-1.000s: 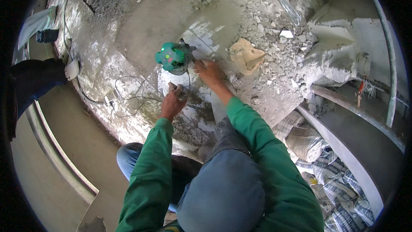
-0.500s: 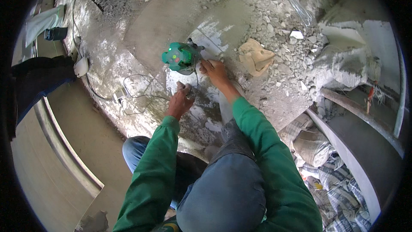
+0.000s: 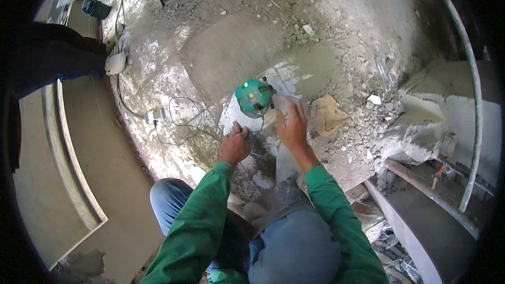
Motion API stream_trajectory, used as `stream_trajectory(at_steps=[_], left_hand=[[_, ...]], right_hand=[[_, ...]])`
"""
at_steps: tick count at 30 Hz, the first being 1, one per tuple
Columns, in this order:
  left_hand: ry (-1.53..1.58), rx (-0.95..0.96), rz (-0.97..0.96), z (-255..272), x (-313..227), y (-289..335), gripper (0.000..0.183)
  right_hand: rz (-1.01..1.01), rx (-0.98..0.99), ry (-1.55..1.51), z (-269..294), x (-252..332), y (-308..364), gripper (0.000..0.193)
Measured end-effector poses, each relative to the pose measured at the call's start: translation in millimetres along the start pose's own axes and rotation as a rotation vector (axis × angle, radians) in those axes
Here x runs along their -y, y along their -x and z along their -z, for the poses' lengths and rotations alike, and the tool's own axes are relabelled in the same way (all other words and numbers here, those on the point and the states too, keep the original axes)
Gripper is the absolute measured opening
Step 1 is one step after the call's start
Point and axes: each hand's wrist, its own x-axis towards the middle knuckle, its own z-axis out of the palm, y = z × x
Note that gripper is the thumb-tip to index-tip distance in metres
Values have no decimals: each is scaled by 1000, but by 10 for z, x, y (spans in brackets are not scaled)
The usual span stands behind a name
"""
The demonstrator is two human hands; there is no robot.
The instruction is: The person receives a green laser level, walks to a spot on the floor, and squats to set it up. They plug in the power cord, place the device on a white tile, and adjust its position until the green laser lines are projected onto the walls.
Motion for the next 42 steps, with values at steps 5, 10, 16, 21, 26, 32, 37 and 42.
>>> stream_trajectory(at_steps=[5,10,16,21,26,32,37,42], left_hand=[[44,46,32,20,-26,30,80],[53,79,58,57,-35,18,81],[36,57,17,42,-6,26,84],[8,58,15,64,-20,22,83],[-10,76,23,85,-37,5,82],[38,58,34,8,-27,-8,77],[85,55,47,-36,-15,-17,75],[64,61,39,-43,-5,-1,80]], right_hand=[[281,150,78,169,432,-363,63],[374,210,129,199,565,-477,67],[364,243,195,187,544,-421,62],[354,218,157,157,520,-419,65],[347,194,123,137,508,-427,68],[392,215,234,152,593,-405,67],[427,255,278,107,682,-413,63],[420,204,229,52,678,-416,59]])
